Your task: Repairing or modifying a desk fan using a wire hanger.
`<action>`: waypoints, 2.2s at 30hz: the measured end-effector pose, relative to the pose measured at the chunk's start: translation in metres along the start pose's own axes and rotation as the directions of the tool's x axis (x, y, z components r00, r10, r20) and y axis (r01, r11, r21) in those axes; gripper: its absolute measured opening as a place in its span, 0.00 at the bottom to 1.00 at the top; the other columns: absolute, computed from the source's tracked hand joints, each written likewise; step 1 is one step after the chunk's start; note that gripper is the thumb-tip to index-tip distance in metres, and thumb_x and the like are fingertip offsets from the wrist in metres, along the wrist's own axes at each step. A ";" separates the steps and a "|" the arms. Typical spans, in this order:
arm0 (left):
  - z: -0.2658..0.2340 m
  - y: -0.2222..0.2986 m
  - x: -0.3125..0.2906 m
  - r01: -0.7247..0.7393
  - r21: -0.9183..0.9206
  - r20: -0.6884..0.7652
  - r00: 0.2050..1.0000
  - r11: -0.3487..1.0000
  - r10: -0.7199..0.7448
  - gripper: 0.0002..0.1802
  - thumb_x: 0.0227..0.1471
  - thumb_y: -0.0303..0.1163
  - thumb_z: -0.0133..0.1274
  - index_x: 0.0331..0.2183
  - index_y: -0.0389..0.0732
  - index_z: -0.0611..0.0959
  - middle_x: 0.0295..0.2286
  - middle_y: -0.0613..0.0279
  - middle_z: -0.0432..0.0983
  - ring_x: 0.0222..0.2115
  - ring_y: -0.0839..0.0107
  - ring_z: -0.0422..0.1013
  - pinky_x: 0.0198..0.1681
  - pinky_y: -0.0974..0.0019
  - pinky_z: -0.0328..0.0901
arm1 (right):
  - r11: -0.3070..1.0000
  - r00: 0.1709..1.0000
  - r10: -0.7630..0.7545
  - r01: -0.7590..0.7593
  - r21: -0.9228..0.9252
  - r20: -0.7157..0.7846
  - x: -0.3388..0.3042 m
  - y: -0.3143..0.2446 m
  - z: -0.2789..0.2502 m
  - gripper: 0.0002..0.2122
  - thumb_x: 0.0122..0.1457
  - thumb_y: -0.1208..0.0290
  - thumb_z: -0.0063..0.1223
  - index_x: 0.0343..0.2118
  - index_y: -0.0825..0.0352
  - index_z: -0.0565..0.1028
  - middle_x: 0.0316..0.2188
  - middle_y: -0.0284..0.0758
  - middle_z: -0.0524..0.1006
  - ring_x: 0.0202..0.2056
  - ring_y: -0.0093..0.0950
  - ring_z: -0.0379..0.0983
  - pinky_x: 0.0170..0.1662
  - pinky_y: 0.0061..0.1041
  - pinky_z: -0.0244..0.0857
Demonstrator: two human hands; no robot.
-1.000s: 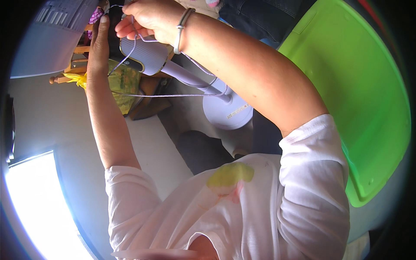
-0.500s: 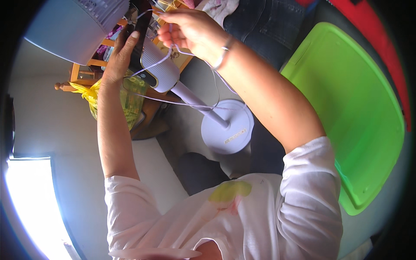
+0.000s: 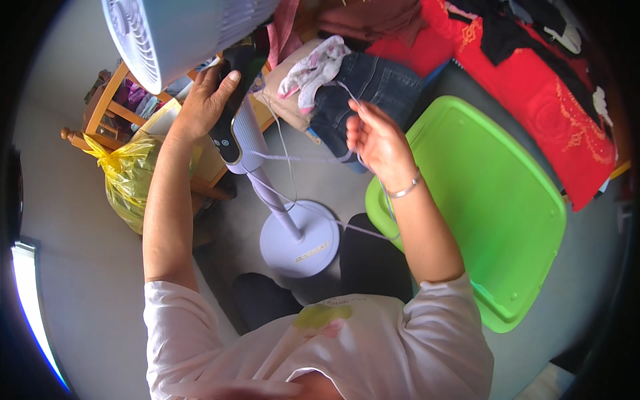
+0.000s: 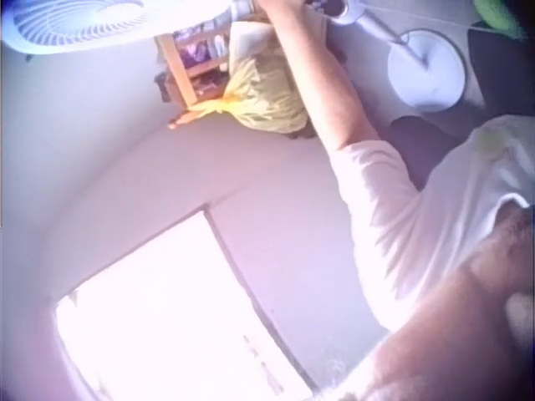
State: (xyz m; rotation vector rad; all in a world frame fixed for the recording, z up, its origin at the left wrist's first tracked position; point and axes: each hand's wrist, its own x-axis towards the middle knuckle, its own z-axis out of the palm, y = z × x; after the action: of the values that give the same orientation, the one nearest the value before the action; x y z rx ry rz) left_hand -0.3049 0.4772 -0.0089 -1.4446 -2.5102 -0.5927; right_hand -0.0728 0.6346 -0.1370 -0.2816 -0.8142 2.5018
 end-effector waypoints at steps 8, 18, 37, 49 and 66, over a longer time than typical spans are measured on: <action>-0.011 0.012 0.006 0.194 -0.594 0.272 0.962 0.781 -0.033 0.39 0.35 0.45 0.64 0.47 0.36 0.70 0.43 0.54 0.68 0.43 0.65 0.64 0.48 0.67 0.59 | 0.992 0.962 -0.083 0.056 -0.110 -0.262 -0.064 -0.024 -0.077 0.08 0.58 0.67 0.44 0.37 0.61 0.71 0.19 0.27 0.69 0.20 0.16 0.65 0.23 0.15 0.61; 0.016 0.016 0.003 0.318 -0.837 0.330 0.942 0.444 -0.054 0.30 0.35 0.34 0.62 0.43 0.35 0.73 0.38 0.54 0.73 0.36 0.66 0.71 0.41 0.67 0.66 | 0.926 0.877 0.042 -0.214 -0.312 -0.479 -0.122 -0.011 -0.151 0.05 0.54 0.67 0.50 0.32 0.61 0.72 0.17 0.27 0.70 0.18 0.17 0.65 0.21 0.15 0.60; 0.062 0.057 0.040 0.446 -0.853 0.496 0.854 0.271 0.158 0.22 0.46 0.34 0.53 0.42 0.32 0.71 0.33 0.54 0.75 0.30 0.68 0.73 0.36 0.70 0.66 | 0.790 0.705 -0.149 -0.338 -0.512 -0.694 -0.118 0.021 -0.163 0.09 0.53 0.66 0.52 0.32 0.66 0.71 0.19 0.33 0.72 0.19 0.22 0.69 0.22 0.21 0.64; 0.070 0.116 0.016 0.416 -0.877 0.476 0.824 0.241 0.306 0.22 0.44 0.35 0.54 0.38 0.30 0.70 0.31 0.51 0.74 0.30 0.63 0.72 0.34 0.65 0.67 | 0.857 0.581 -0.497 0.213 -0.469 -0.645 -0.184 0.000 -0.086 0.07 0.56 0.67 0.48 0.33 0.65 0.69 0.16 0.30 0.69 0.15 0.18 0.63 0.18 0.16 0.59; 0.049 0.161 -0.041 0.318 -0.920 0.357 0.922 0.229 0.151 0.19 0.44 0.31 0.53 0.37 0.29 0.70 0.28 0.50 0.74 0.24 0.66 0.73 0.28 0.66 0.69 | 0.480 0.688 -0.713 0.336 -0.810 -0.137 -0.276 -0.095 0.011 0.10 0.59 0.70 0.40 0.39 0.70 0.69 0.15 0.26 0.66 0.15 0.13 0.56 0.18 0.12 0.51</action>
State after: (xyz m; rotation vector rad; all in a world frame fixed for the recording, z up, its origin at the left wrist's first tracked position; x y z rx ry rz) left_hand -0.1439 0.5381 -0.0276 -1.8140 -2.4447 -2.5457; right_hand 0.1974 0.5547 -0.0591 -0.7299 -1.4077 1.2858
